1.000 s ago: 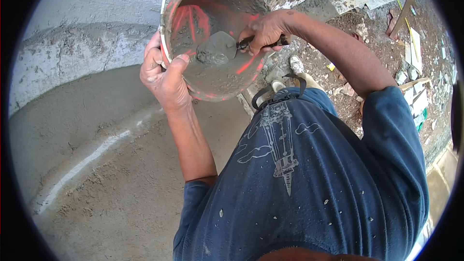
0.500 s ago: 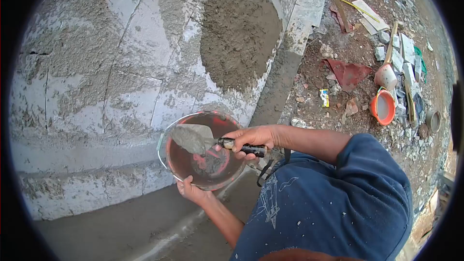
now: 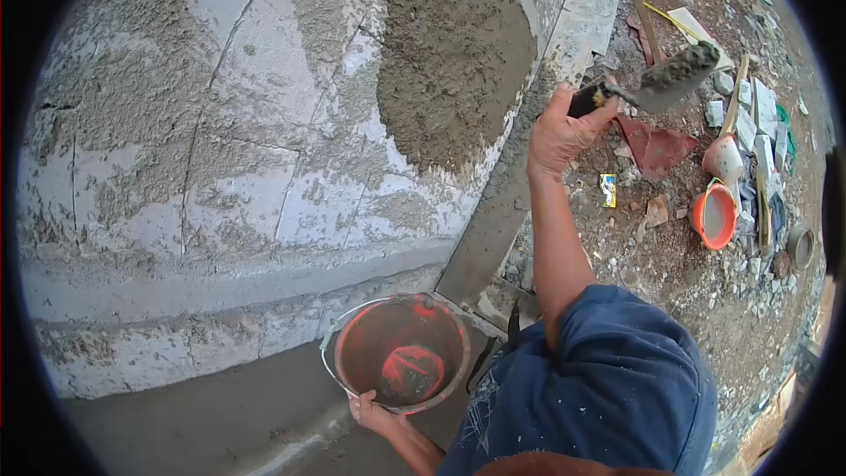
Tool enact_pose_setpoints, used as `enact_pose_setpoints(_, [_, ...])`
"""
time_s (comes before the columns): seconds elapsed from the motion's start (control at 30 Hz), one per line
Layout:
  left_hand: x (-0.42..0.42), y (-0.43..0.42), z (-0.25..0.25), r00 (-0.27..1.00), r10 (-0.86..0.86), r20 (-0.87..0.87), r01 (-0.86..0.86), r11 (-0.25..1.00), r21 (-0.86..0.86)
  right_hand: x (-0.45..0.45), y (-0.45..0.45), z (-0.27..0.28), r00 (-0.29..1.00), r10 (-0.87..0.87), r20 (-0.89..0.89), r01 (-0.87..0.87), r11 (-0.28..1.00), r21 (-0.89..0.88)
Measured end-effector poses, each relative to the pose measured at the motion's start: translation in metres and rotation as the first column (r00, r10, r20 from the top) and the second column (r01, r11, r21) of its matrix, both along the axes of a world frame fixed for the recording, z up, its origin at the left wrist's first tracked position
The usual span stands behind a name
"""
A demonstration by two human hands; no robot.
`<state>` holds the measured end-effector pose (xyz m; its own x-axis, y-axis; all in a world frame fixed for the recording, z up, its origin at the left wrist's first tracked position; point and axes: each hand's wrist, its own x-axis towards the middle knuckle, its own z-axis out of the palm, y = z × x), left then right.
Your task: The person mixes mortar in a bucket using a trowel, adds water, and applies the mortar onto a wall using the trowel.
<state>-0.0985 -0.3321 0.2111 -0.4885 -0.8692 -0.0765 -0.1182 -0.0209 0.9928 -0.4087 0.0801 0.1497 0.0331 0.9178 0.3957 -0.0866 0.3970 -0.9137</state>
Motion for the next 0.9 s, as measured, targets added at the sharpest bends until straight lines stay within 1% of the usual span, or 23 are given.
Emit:
enact_pose_setpoints(0.03, [-0.001,0.011,0.012,1.0,0.022,-0.019,-0.022,1.0,0.021,-0.028,-0.027,-0.013,0.995,0.095,0.044,-0.08,0.962,-0.26])
enact_pose_setpoints(0.07, [0.006,0.012,0.012,0.999,0.032,-0.019,-0.032,0.999,0.017,-0.042,-0.056,-0.028,0.906,0.396,0.149,-0.348,0.899,-0.267])
enact_pose_setpoints(0.1, [0.013,0.01,0.015,0.999,0.034,-0.012,-0.033,0.999,0.011,-0.036,-0.074,-0.024,0.481,0.768,0.423,-0.678,0.632,-0.375])
enact_pose_setpoints(0.13, [0.01,0.006,0.016,0.999,0.026,-0.019,-0.025,1.0,0.01,-0.018,-0.103,-0.034,0.322,0.816,0.481,-0.876,0.449,-0.174])
enact_pose_setpoints(0.17, [0.004,0.002,0.015,0.999,0.024,-0.024,-0.024,1.0,-0.001,0.013,-0.129,-0.032,0.223,0.865,0.45,-0.964,0.264,-0.029])
enact_pose_setpoints(0.2, [0.004,0.0,0.01,0.999,0.032,-0.023,-0.032,0.999,-0.004,0.045,-0.147,-0.033,0.135,0.896,0.423,-0.989,0.147,0.006])
enact_pose_setpoints(0.27, [0.015,-0.009,0.007,0.999,0.046,0.028,-0.045,0.998,-0.052,0.098,-0.154,-0.034,-0.017,0.941,0.339,-0.987,0.04,-0.159])
enact_pose_setpoints(0.33, [0.009,-0.011,-0.004,0.996,0.022,0.086,-0.012,0.993,-0.117,0.122,-0.128,-0.067,-0.071,0.871,0.485,-0.978,0.034,-0.204])
enact_pose_setpoints(0.37, [0.002,0.0,-0.002,0.999,-0.011,0.034,0.014,0.997,-0.082,0.131,-0.104,-0.086,-0.075,0.824,0.562,-0.973,0.064,-0.223])
enact_pose_setpoints(0.4, [-0.005,0.006,-0.003,0.999,-0.028,0.039,0.03,0.999,-0.035,0.141,-0.074,-0.097,-0.262,0.7,0.664,-0.901,0.069,-0.428])
enact_pose_setpoints(0.43, [-0.009,0.007,-0.008,0.998,-0.056,0.041,0.055,0.998,0.016,0.153,-0.041,-0.107,-0.45,0.569,0.688,-0.779,0.128,-0.614])
enact_pose_setpoints(0.47, [-0.012,0.004,-0.017,0.995,-0.083,0.047,0.08,0.995,0.057,0.171,-0.008,-0.126,-0.498,0.522,0.692,-0.727,0.183,-0.661])
enact_pose_setpoints(0.5, [-0.013,-0.009,-0.033,0.986,-0.123,0.117,0.114,0.991,0.076,0.193,0.02,-0.153,-0.55,0.484,0.68,-0.672,0.228,-0.705])
enact_pose_setpoints(0.53, [-0.014,-0.02,-0.049,0.972,-0.151,0.182,0.138,0.987,0.084,0.218,0.047,-0.191,-0.598,0.459,0.657,-0.556,0.353,-0.753])
enact_pose_setpoints(0.57, [-0.017,-0.018,-0.059,0.949,-0.175,0.262,0.152,0.983,0.107,0.249,0.073,-0.206,-0.604,0.509,0.613,-0.423,0.447,-0.788])
enact_pose_setpoints(0.6, [-0.019,-0.013,-0.066,0.921,-0.19,0.339,0.157,0.98,0.122,0.278,0.097,-0.228,-0.617,0.506,0.603,-0.277,0.578,-0.768])
enact_pose_setpoints(0.63, [-0.021,-0.013,-0.072,0.888,-0.198,0.416,0.158,0.979,0.129,0.319,0.122,-0.253,-0.487,0.617,0.618,-0.156,0.635,-0.757])
enact_pose_setpoints(0.67, [-0.024,-0.019,-0.083,0.85,-0.245,0.467,0.19,0.968,0.162,0.356,0.143,-0.264,-0.435,0.671,0.601,-0.022,0.659,-0.752])
enact_pose_setpoints(0.7, [-0.028,-0.029,-0.103,0.803,-0.291,0.521,0.221,0.956,0.193,0.385,0.157,-0.233,-0.321,0.745,0.584,0.074,0.635,-0.769])
enact_pose_setpoints(0.73, [-0.032,-0.037,-0.123,0.748,-0.331,0.575,0.246,0.943,0.223,0.419,0.17,-0.253,-0.224,0.755,0.616,0.151,0.652,-0.743])
enact_pose_setpoints(0.77, [-0.036,-0.041,-0.143,0.765,-0.337,0.549,0.246,0.94,0.235,0.454,0.179,-0.274,-0.133,0.751,0.646,0.231,0.658,-0.717])
enact_pose_setpoints(0.83, [-0.049,-0.041,-0.183,0.798,-0.344,0.495,0.244,0.935,0.256,0.506,0.191,-0.312,0.094,0.699,0.709,0.509,0.578,-0.638])
enact_pose_setpoints(0.9, [-0.069,-0.024,-0.215,0.739,-0.336,0.584,0.27,0.942,0.201,0.55,0.212,-0.36,0.11,0.778,0.618,0.514,0.488,-0.706])
